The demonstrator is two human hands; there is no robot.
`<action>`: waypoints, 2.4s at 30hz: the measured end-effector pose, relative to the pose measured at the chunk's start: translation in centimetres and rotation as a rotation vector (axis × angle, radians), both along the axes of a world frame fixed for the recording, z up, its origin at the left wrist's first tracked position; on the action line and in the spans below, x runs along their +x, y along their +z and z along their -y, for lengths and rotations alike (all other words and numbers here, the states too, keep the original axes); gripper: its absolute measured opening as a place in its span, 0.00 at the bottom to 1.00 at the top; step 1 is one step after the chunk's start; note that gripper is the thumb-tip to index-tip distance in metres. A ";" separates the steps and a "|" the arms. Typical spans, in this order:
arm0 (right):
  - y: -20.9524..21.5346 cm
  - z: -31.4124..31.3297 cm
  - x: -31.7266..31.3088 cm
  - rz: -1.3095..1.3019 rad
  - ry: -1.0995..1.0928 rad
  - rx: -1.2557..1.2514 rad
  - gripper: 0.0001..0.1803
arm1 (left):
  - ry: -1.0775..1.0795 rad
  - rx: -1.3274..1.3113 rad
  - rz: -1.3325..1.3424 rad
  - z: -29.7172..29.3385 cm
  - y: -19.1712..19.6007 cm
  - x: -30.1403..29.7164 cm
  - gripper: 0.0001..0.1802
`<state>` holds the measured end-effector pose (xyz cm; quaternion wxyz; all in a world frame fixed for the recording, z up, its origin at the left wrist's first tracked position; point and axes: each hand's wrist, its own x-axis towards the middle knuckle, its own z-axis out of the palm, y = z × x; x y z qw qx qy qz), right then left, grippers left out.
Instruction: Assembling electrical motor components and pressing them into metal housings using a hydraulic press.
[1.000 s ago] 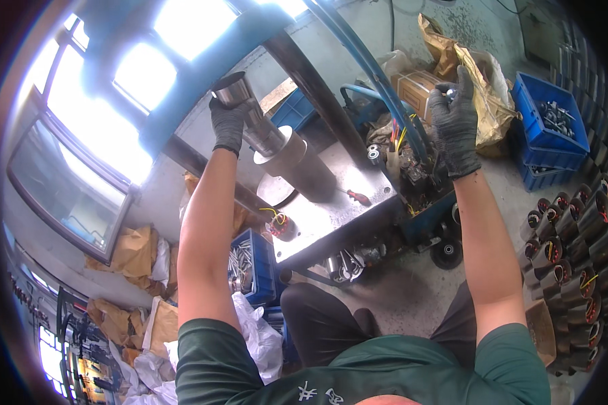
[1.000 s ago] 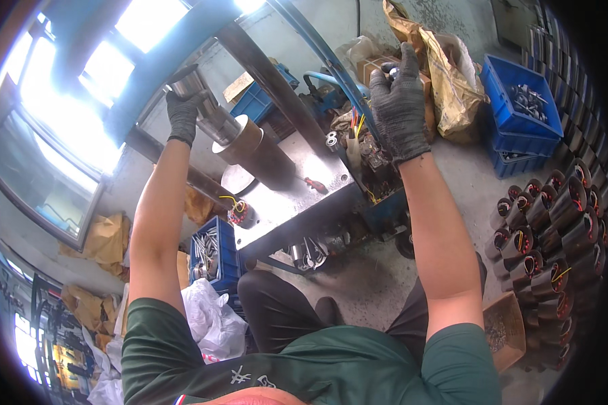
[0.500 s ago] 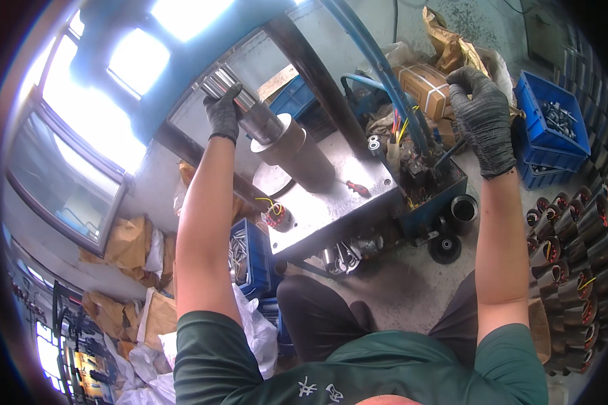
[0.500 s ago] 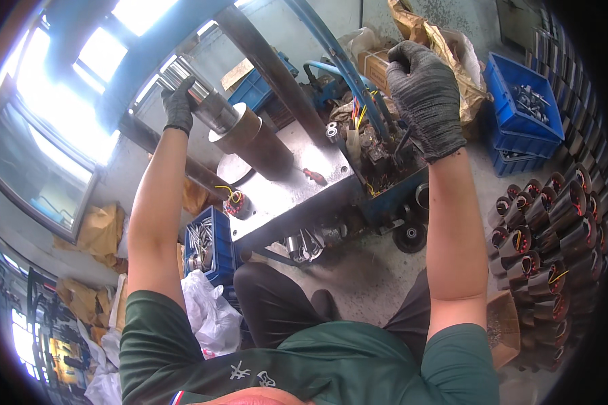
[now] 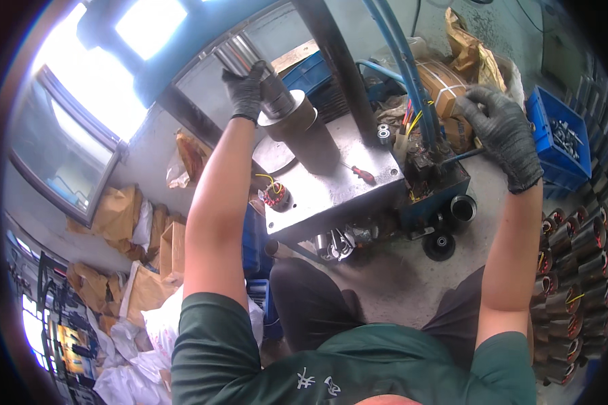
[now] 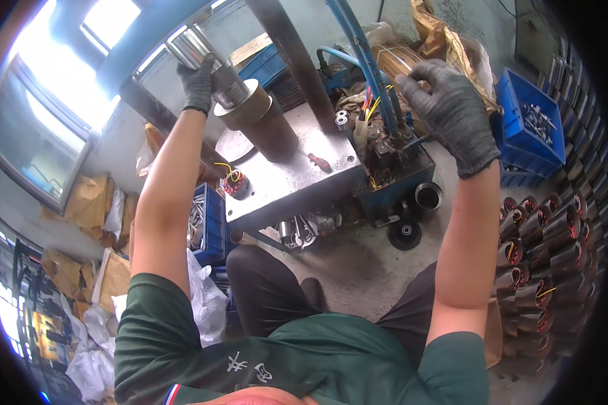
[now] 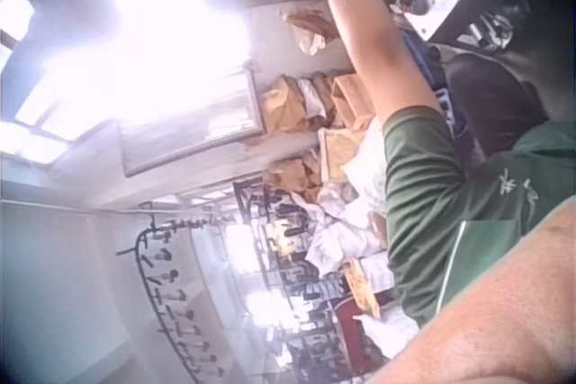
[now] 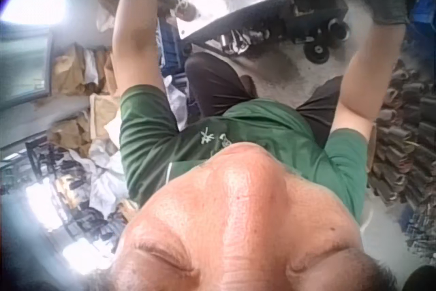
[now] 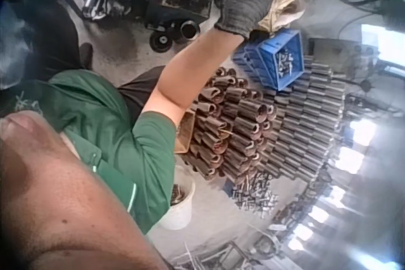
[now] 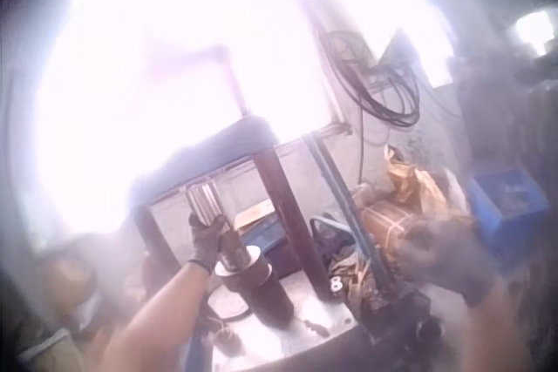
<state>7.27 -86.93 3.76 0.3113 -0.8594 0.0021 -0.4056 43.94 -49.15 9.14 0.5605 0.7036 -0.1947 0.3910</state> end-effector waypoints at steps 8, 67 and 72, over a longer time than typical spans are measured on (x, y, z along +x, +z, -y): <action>-0.6 -0.9 -3.6 -0.323 -0.014 -0.220 0.15 | -0.185 -0.172 -0.142 -0.1 -6.8 0.4 0.49; 3.7 -0.3 4.9 -0.131 -0.267 -0.491 0.18 | -0.292 -0.087 -0.163 -0.5 -6.7 -1.5 0.47; 0.0 -1.3 -3.5 -0.536 0.067 -0.204 0.22 | -0.116 -0.082 -0.099 -1.0 -7.1 -0.4 0.49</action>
